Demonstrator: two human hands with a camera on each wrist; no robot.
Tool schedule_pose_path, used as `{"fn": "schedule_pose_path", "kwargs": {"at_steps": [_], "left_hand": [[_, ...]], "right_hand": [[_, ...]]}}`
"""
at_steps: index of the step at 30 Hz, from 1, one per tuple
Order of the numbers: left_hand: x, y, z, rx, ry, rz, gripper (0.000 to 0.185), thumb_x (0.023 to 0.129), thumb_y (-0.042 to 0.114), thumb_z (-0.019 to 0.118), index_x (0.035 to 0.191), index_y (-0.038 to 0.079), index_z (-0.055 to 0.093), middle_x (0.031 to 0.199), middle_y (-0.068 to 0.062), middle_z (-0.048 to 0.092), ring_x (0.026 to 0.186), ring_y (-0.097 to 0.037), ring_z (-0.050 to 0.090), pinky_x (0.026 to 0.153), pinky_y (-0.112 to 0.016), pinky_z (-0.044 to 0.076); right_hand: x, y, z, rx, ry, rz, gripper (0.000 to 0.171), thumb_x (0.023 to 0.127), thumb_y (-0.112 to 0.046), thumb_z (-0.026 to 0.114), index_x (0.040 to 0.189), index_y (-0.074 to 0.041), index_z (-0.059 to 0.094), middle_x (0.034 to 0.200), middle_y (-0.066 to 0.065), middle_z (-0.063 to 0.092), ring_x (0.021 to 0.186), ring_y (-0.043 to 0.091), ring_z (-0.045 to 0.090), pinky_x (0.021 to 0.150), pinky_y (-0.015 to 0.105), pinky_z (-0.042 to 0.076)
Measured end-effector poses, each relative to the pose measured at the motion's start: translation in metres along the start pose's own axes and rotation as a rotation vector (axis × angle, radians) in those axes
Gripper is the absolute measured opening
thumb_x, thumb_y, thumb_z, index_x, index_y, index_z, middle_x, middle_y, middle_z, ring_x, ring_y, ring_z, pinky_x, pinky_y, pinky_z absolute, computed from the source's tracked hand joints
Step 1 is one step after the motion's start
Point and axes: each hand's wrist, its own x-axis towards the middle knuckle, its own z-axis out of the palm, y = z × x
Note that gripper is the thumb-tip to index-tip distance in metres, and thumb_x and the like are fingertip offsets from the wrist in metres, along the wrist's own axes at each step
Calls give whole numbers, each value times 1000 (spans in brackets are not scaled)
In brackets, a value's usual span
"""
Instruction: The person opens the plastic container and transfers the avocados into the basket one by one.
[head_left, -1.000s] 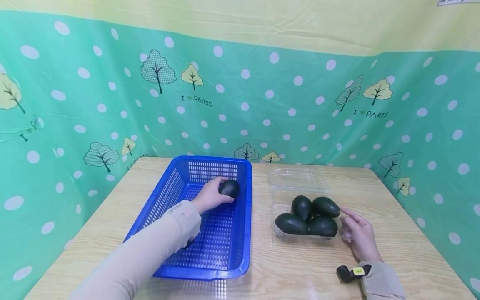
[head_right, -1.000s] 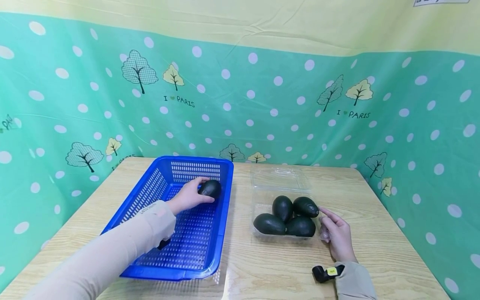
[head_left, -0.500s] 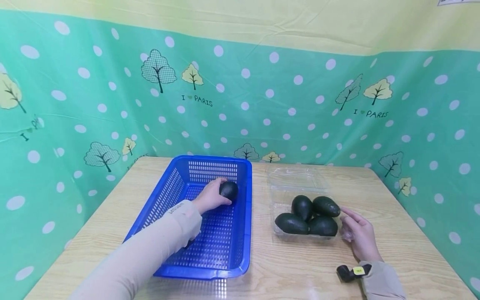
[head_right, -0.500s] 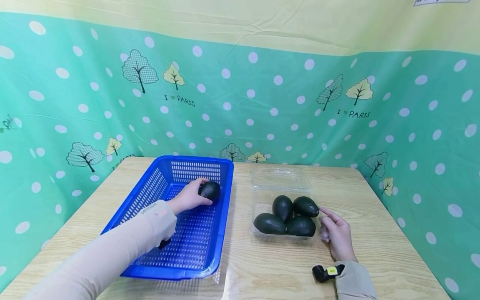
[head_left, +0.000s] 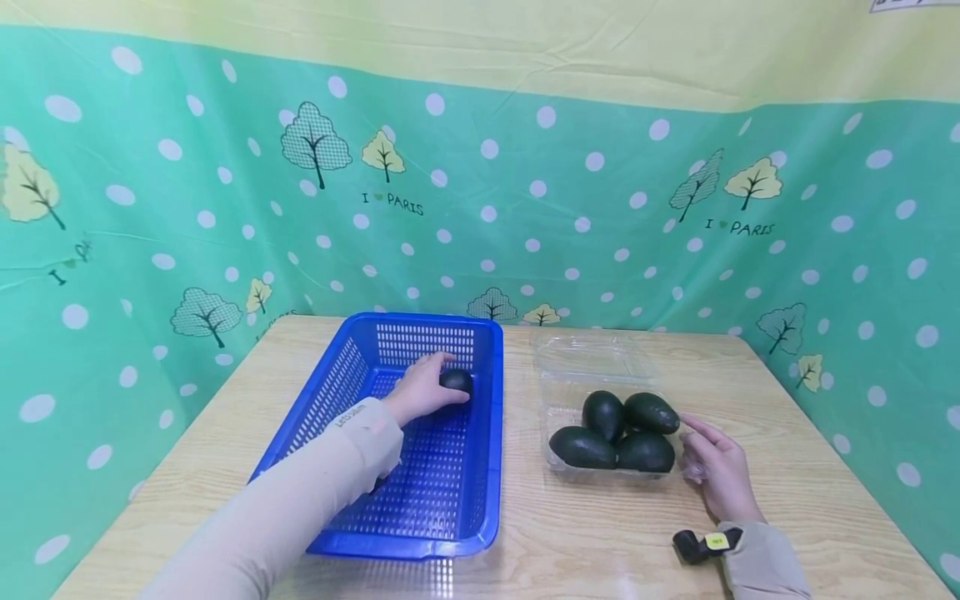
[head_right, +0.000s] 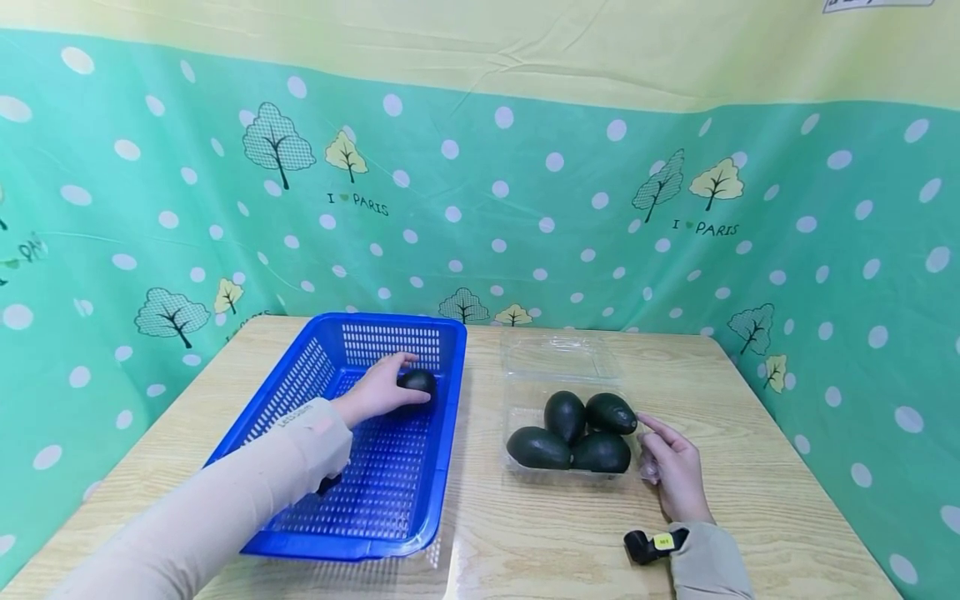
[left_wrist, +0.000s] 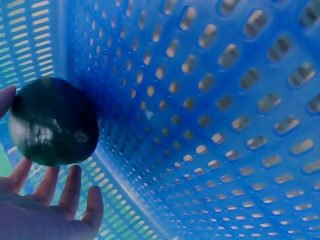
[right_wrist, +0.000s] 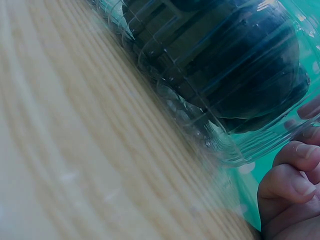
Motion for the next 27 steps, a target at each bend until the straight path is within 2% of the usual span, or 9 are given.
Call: {"fn": "schedule_pose_path", "kwargs": {"at_steps": [5,10,16,22,27], "left_hand": [[-3,8,-6,-20,-1,5,74,84,41,75,145,11,45,147,-16,48,137,-36,43,112,-60,32],[-2,17,-14,-45,14,52,70,86,41,74,143,10,48,147,-15,49,138,-34,43,114,-54,34],[-1,33,-23,-88,26,119,64,89,40,72,139,7,52,143,-12,55,136,-31,48,114,-48,37],[-4,51,-30,-123,21,158,61,90,42,70,138,9,54,139,-10,58,132,-29,51,112,-47,39],[-5,66,-32,-134,-1,195,58,90,43,70,135,9,57,135,-9,60,128,-30,54,106,-45,45]], "right_hand": [[0,0,0,7,-4,-5,35,99,-4,52,100,-32,74,59,-10,45,48,1,41,48,29,20],[0,0,0,17,-6,-7,36,99,-3,51,100,-32,74,59,-11,45,48,1,41,48,29,19],[0,-1,0,14,-4,-1,37,98,-3,51,100,-32,73,60,-10,46,48,1,41,46,25,23],[-1,-2,0,-7,5,11,35,99,-6,52,100,-34,73,61,-10,47,49,1,42,44,17,34],[-1,-2,0,-8,4,6,35,99,-5,52,100,-33,73,61,-11,46,49,1,42,44,17,34]]}}
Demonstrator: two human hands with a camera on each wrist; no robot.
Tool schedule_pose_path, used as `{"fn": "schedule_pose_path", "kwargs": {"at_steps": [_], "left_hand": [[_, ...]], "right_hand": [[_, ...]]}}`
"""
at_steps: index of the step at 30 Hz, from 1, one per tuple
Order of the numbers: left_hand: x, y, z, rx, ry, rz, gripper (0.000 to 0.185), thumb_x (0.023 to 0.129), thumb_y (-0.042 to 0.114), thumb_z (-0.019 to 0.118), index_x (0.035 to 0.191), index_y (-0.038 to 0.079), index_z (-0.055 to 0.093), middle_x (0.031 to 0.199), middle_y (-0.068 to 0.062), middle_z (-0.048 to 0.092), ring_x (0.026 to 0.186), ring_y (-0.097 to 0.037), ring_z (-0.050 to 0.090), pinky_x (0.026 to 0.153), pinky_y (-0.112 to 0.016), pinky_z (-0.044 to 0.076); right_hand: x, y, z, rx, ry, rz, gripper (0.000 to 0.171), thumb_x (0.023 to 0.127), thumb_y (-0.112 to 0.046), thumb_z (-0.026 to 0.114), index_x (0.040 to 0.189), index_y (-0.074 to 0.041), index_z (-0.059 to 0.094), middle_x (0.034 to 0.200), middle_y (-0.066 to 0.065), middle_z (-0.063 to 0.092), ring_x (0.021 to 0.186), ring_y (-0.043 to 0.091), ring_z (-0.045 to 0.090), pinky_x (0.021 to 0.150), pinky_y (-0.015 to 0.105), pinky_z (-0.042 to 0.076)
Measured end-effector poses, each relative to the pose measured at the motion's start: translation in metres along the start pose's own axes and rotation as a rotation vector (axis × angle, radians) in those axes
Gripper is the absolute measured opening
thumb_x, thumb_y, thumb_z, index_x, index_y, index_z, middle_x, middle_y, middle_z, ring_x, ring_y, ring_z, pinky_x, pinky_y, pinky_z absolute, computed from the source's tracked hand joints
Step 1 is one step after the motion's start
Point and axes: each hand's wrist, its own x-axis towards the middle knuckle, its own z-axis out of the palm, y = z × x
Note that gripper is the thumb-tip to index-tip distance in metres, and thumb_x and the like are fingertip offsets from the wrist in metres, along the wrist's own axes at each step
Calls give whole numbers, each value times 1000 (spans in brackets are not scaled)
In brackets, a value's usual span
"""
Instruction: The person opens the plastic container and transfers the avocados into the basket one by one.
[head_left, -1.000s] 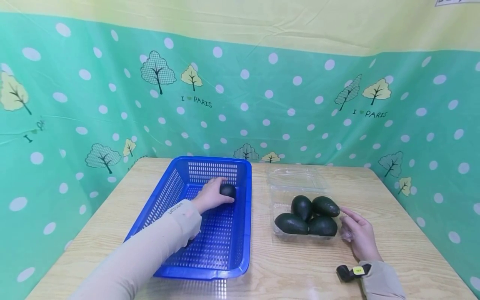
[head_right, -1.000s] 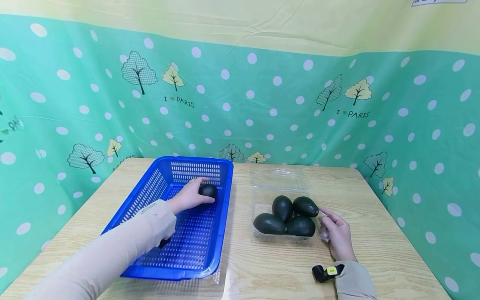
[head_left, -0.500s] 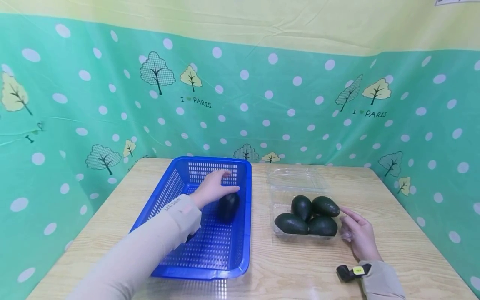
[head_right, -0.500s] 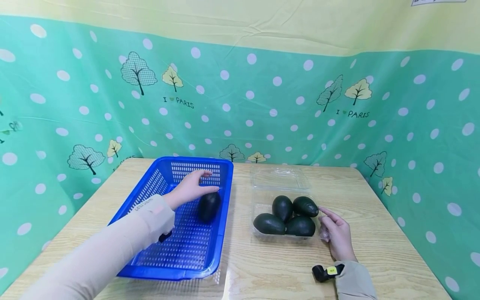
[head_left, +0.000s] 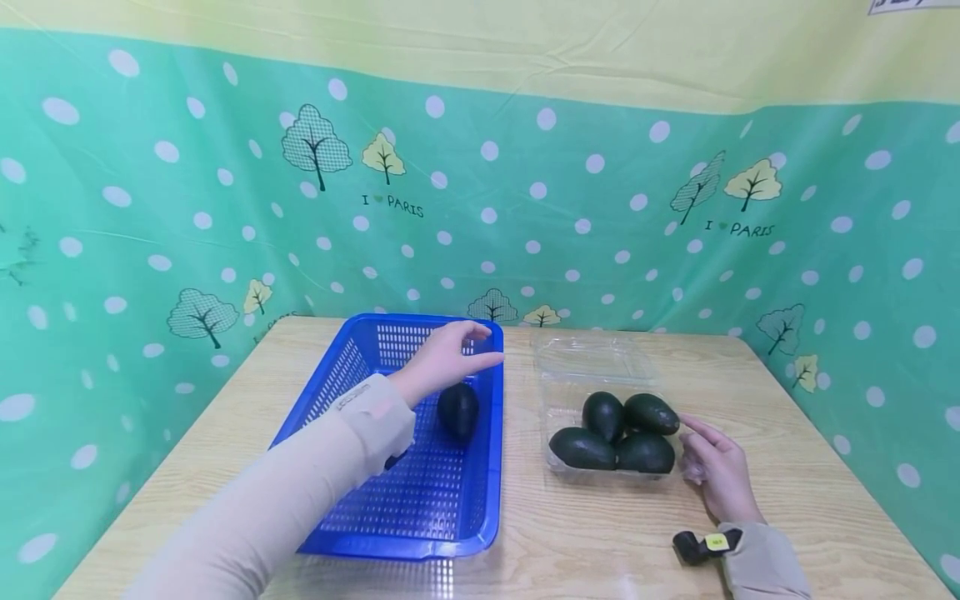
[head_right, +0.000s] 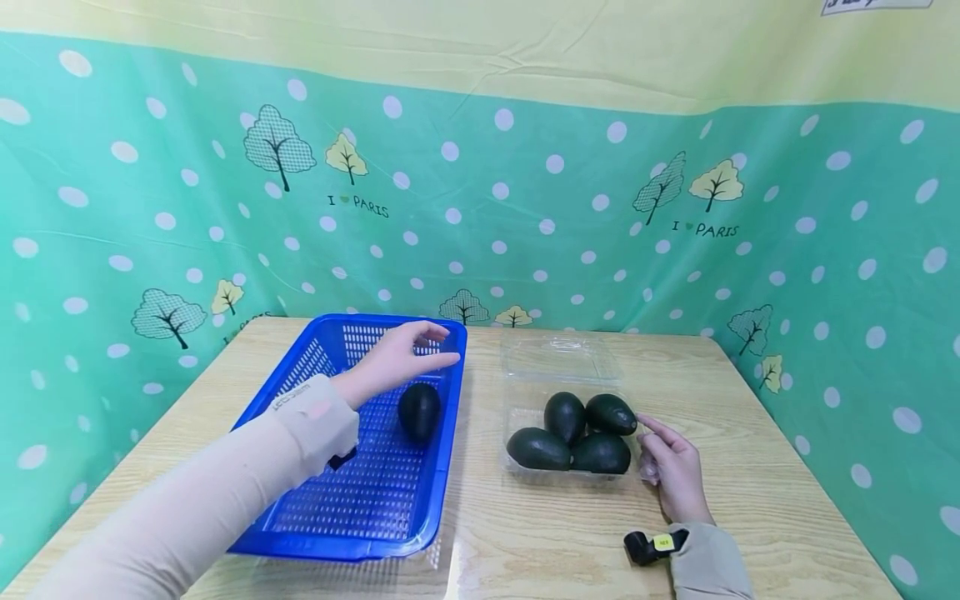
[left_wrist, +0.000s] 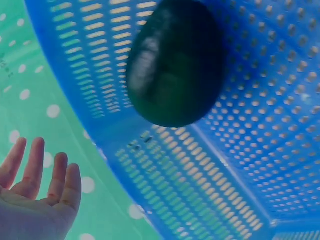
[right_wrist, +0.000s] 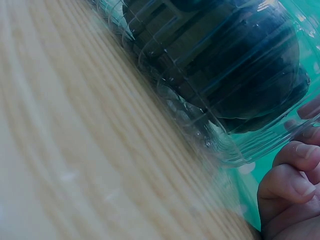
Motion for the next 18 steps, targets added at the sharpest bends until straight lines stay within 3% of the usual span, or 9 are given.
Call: {"fn": "schedule_pose_path", "kwargs": {"at_steps": [6,18], "left_hand": [[-1,20,3,7,-34,42,51,91,39,70,132,11,59,132,-9,62,124,-28,56,98,-43,51],[1,54,14,51,-140,153,50,90,40,71,131,12,61,128,-6,64,121,-24,57,102,-41,48]], "right_hand": [[0,1,0,1,-2,-7,35,99,-5,52,101,-33,73,61,-10,46,49,1,42,44,17,34],[-1,2,-1,10,-8,-9,34,99,-5,52,101,-32,73,61,-10,46,49,1,42,44,19,32]]}}
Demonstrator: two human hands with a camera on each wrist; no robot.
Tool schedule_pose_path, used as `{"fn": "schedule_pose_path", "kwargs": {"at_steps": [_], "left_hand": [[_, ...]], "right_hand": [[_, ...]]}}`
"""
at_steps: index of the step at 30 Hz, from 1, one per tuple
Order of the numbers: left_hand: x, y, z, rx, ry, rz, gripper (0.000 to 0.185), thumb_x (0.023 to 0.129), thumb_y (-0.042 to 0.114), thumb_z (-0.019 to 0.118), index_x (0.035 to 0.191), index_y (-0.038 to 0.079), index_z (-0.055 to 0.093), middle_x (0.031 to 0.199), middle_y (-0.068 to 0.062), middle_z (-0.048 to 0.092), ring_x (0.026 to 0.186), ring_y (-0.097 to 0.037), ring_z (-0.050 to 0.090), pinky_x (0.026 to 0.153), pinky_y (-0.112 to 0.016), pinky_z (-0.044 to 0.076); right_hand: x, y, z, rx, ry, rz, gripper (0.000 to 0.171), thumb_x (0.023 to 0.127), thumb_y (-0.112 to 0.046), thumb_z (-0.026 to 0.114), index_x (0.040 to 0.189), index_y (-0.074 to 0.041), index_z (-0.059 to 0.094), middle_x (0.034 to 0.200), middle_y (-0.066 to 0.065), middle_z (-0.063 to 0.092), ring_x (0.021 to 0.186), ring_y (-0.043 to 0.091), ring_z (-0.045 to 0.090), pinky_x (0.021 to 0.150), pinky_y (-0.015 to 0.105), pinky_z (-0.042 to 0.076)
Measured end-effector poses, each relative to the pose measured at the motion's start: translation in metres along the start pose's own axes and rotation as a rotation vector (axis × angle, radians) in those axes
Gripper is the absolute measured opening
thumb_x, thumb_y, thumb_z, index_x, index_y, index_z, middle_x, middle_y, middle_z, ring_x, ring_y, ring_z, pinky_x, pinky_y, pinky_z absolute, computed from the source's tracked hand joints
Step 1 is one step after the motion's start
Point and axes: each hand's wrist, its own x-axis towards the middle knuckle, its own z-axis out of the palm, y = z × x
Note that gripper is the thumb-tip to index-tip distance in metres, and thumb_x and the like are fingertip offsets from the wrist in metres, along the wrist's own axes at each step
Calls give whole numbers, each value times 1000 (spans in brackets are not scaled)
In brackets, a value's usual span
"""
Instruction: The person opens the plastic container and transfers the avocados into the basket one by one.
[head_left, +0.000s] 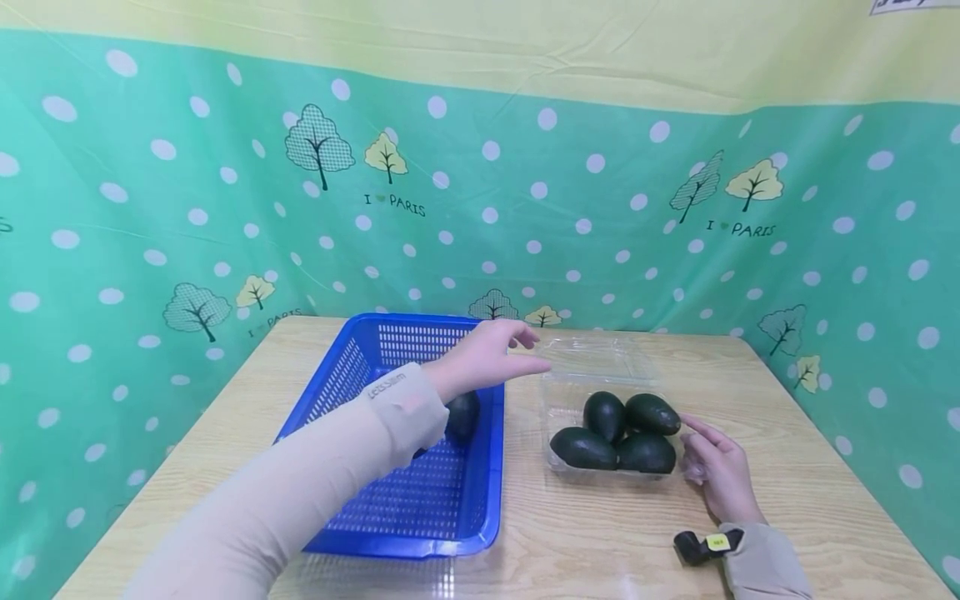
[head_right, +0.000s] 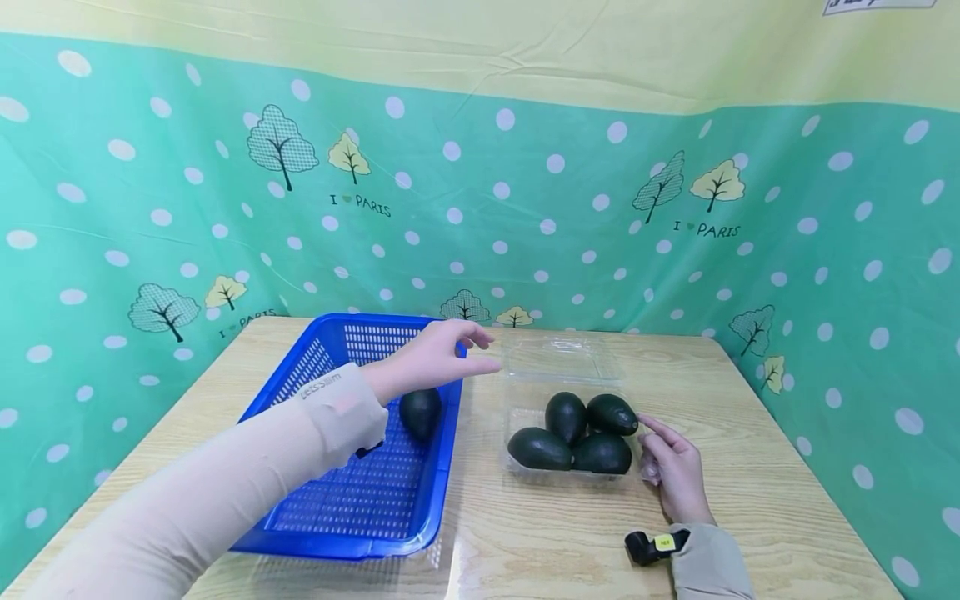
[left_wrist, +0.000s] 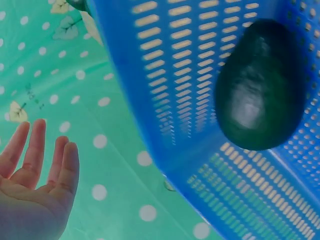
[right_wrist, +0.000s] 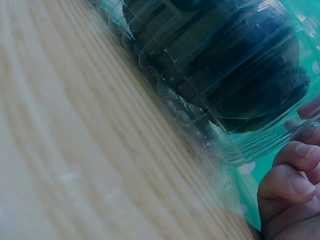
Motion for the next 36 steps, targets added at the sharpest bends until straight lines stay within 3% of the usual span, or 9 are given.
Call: {"fn": "schedule_pose_path", "kwargs": {"at_steps": [15,24,36], "left_hand": [[11,33,12,51,-89,56,48,91,42,69,129,13,62,127,-4,66,116,-20,62,96,-32,52],[17,42,23,9,-101,31,49,90,45,70,127,13,63,123,-2,67,110,-14,65,90,-25,53],[32,52,40,108,-167,31,52,89,48,69,127,11,64,124,-2,68,113,-15,64,94,-26,51]], "right_hand": [[-1,0,0,-17,9,-19,37,98,-3,51,100,-32,73,59,-11,46,48,0,41,43,17,33],[-1,0,-1,-16,5,-8,37,98,-3,51,100,-33,73,60,-11,47,49,0,42,44,15,34],[0,-1,-3,-29,-1,-2,36,99,-5,52,100,-33,73,61,-11,47,49,0,42,44,17,34]]}}
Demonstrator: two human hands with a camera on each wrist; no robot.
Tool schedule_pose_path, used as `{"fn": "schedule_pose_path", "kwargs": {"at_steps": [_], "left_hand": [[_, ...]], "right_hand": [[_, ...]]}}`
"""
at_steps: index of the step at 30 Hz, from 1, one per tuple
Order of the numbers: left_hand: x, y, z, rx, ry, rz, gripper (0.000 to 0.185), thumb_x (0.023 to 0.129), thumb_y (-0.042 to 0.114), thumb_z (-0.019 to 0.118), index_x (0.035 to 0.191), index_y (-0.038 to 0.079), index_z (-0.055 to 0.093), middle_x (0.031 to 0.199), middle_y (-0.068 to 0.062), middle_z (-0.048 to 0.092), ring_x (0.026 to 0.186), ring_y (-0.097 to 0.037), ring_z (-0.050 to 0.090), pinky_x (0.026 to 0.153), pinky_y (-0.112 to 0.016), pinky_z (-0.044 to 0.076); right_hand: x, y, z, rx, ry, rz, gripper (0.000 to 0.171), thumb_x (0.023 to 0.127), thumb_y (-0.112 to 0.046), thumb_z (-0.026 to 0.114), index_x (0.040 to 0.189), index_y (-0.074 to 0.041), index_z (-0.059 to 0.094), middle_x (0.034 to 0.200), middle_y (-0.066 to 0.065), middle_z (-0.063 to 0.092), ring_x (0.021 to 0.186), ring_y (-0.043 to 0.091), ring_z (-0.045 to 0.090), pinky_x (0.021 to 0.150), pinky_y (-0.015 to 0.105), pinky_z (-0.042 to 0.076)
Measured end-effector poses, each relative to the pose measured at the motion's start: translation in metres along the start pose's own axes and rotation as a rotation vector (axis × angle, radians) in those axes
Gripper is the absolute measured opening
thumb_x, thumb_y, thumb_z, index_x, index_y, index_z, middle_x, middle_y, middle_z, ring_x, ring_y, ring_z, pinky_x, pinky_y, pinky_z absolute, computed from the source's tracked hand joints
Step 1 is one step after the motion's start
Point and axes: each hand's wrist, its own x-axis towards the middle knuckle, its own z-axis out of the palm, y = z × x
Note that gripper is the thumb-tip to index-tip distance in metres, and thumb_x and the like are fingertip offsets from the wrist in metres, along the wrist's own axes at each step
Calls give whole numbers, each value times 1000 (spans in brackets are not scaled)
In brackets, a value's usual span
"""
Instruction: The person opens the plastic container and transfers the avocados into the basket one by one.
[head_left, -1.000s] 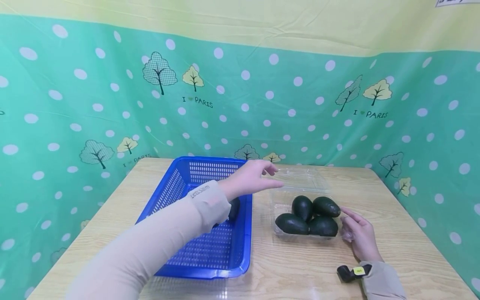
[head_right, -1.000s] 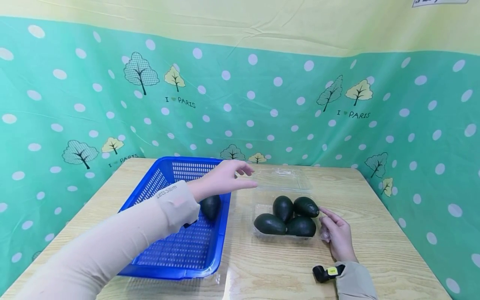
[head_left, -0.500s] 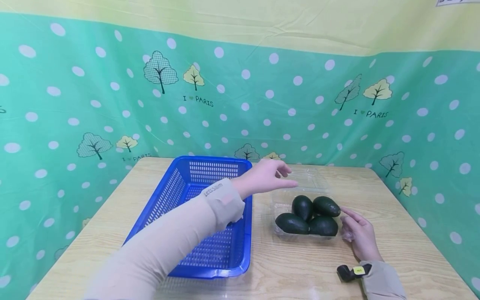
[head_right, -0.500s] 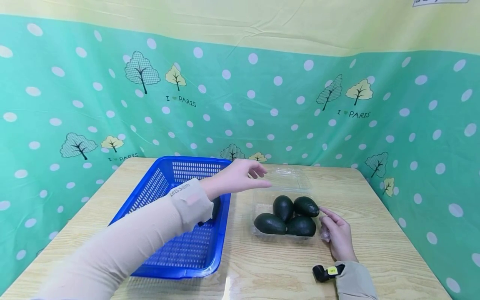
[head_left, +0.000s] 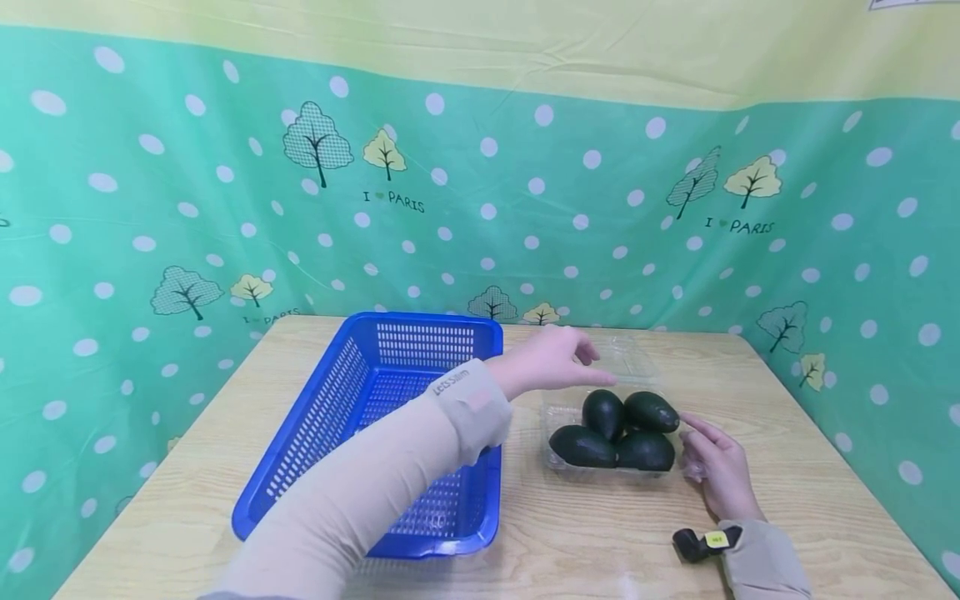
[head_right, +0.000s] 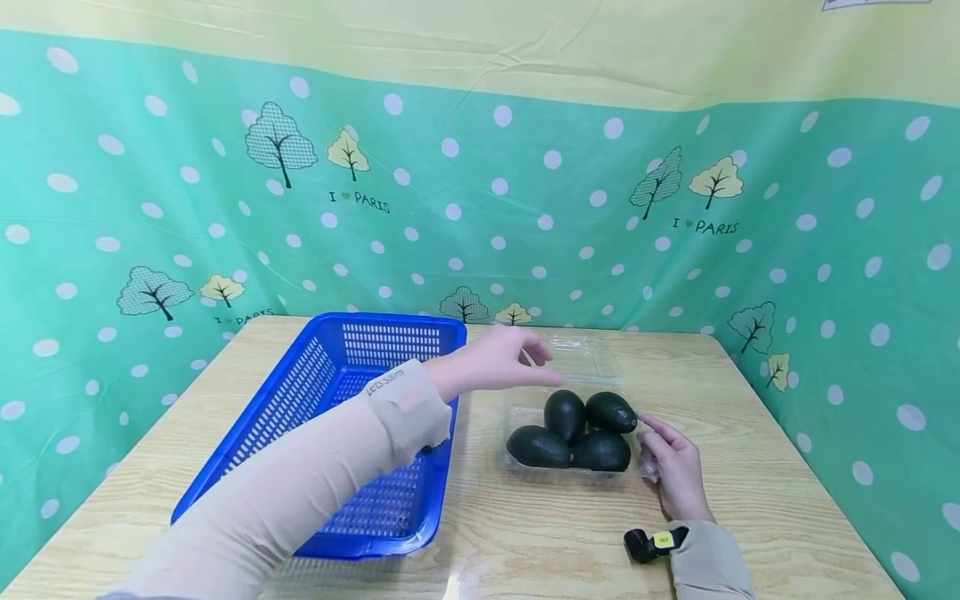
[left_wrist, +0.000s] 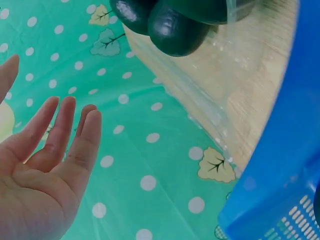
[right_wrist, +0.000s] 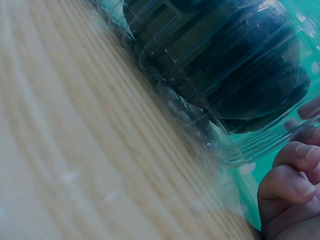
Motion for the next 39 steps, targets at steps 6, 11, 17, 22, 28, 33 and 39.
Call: {"fn": "schedule_pose_path", "kwargs": {"at_steps": [6,11,17,22,28,33,39], "left_hand": [[9,0,7,8,-1,-3,54,88,47,71,126,10,65,124,-3,68,114,-15,63,96,-25,51],[14,0,10,26,-7,-15,54,88,47,70,127,10,65,125,-4,68,115,-16,63,96,-26,51],[19,0,18,49,-42,-19,57,88,49,70,129,9,64,124,-5,68,113,-16,63,95,-27,52],[22,2,23,93,-55,-6,57,86,52,72,125,10,67,122,-3,70,111,-15,65,92,-26,53],[26,2,31,108,-89,-6,56,84,49,75,122,8,68,119,-4,71,108,-15,65,91,-25,53],[31,-2,39,124,-106,-15,56,84,48,75,121,7,68,118,-4,71,107,-15,65,91,-25,53],[33,-1,43,143,-133,-47,54,82,48,77,116,8,69,108,-1,72,94,-11,64,84,-24,52]], "right_hand": [[0,0,0,6,4,3,35,99,-5,52,99,-33,74,61,-11,47,49,1,42,43,17,33],[1,0,0,9,6,4,36,99,-5,52,99,-33,73,61,-11,47,48,0,41,44,17,33],[2,0,-1,7,1,9,36,99,-5,52,100,-33,73,61,-11,47,49,1,42,44,17,34],[3,-1,-2,16,-6,9,35,99,-4,52,101,-32,74,61,-11,47,49,1,42,44,17,34],[4,-1,-3,19,-3,5,34,99,-4,52,101,-31,74,61,-10,47,48,1,41,44,17,33],[4,-1,-2,10,0,5,34,99,-5,52,101,-31,73,60,-10,46,48,1,41,43,18,33],[4,-2,-3,2,5,14,34,99,-5,52,101,-32,73,61,-11,46,48,1,41,43,17,33]]}}
